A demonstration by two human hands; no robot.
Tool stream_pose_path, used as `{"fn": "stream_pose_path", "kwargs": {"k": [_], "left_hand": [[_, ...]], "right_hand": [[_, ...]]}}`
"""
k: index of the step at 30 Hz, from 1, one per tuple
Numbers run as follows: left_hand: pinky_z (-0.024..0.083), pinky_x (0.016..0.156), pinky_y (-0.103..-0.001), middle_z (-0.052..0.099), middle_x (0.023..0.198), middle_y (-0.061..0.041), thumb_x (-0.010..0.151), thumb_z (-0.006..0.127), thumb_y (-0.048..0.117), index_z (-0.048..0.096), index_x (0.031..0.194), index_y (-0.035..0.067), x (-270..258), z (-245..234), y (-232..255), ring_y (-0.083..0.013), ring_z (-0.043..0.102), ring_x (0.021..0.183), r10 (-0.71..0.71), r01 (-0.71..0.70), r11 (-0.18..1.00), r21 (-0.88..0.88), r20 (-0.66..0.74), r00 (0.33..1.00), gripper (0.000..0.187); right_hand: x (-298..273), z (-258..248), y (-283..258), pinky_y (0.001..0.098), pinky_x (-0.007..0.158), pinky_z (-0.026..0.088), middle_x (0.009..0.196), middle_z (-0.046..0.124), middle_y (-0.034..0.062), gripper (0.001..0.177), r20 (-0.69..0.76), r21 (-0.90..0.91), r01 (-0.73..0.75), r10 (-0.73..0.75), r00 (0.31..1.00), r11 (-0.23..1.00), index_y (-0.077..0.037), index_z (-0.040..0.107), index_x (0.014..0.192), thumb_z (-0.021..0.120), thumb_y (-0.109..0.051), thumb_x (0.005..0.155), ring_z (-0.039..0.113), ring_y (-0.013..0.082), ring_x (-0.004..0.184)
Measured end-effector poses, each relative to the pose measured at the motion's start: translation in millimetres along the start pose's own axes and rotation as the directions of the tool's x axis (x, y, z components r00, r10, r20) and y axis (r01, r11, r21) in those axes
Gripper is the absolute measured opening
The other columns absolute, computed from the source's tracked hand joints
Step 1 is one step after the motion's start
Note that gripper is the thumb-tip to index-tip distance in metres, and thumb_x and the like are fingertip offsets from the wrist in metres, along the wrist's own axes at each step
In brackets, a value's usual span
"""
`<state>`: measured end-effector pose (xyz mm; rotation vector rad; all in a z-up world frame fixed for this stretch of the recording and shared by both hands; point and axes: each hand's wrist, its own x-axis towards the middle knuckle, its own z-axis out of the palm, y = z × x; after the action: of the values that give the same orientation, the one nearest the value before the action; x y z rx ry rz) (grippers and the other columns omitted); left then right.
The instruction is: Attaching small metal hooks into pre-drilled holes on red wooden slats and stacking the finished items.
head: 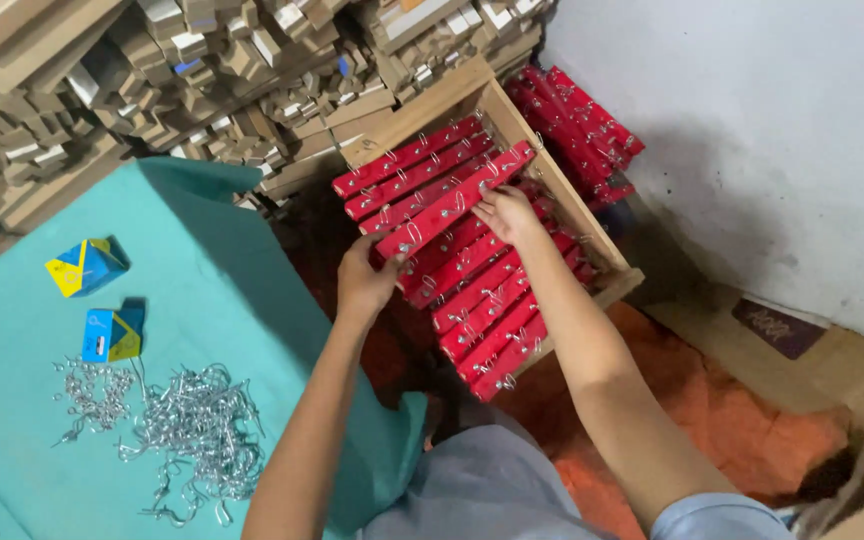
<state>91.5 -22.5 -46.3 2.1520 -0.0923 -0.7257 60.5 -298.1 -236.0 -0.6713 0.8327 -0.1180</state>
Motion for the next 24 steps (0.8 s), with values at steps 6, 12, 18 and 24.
{"fn": "stream_pose_path", "kwargs": {"k": [6,12,18,24], "left_hand": [[0.053,0.104,-0.046,0.068,0.13,-0.021,0.093,0.07,0.019,0.066,0.136,0.014,101.3,30.6,-55.5,-0.0382,0.064,0.124,-0.047,0.05,0.999,0.022,-0.097,0.994,0.043],[0.053,0.104,-0.044,0.07,0.128,-0.018,0.095,0.068,0.022,0.068,0.135,0.018,173.5,48.5,-130.2,-0.036,0.064,0.123,-0.061,0.068,0.987,0.147,-0.056,0.997,0.04],[0.052,0.105,-0.046,0.069,0.13,-0.014,0.093,0.071,0.026,0.068,0.135,0.023,174.4,44.5,-140.9,-0.0346,0.062,0.126,-0.051,0.038,0.965,0.26,0.042,0.998,0.042],[0.051,0.106,-0.047,0.068,0.131,-0.016,0.094,0.068,0.024,0.068,0.136,0.024,183.8,45.9,-148.0,-0.0364,0.061,0.127,-0.024,0.01,0.966,0.258,0.053,0.998,0.042]], "right_hand": [[69.7,0.7,28.4,0.0616,0.115,0.038,0.139,0.047,0.0315,0.057,-0.031,-0.116,0.039,-0.043,0.999,0.992,0.005,0.037,0.148,0.067,-0.001,0.1,0.048,0.0479,0.137],[15.6,2.3,29.2,0.058,0.11,0.045,0.131,0.061,0.0307,0.03,0.026,-0.387,0.041,-0.034,0.999,0.921,0.003,0.06,0.134,0.056,-0.007,0.107,0.062,0.0429,0.126],[-20.7,-18.7,36.6,0.0593,0.11,0.043,0.131,0.063,0.0328,0.032,0.018,-0.402,0.021,-0.015,1.0,0.916,-0.001,0.063,0.135,0.052,-0.01,0.106,0.06,0.0446,0.127],[-42.2,-27.3,44.3,0.0547,0.109,0.047,0.125,0.068,0.0243,0.031,0.014,-0.396,0.013,-0.008,1.0,0.918,-0.006,0.066,0.133,0.055,-0.011,0.105,0.066,0.0345,0.121]]}}
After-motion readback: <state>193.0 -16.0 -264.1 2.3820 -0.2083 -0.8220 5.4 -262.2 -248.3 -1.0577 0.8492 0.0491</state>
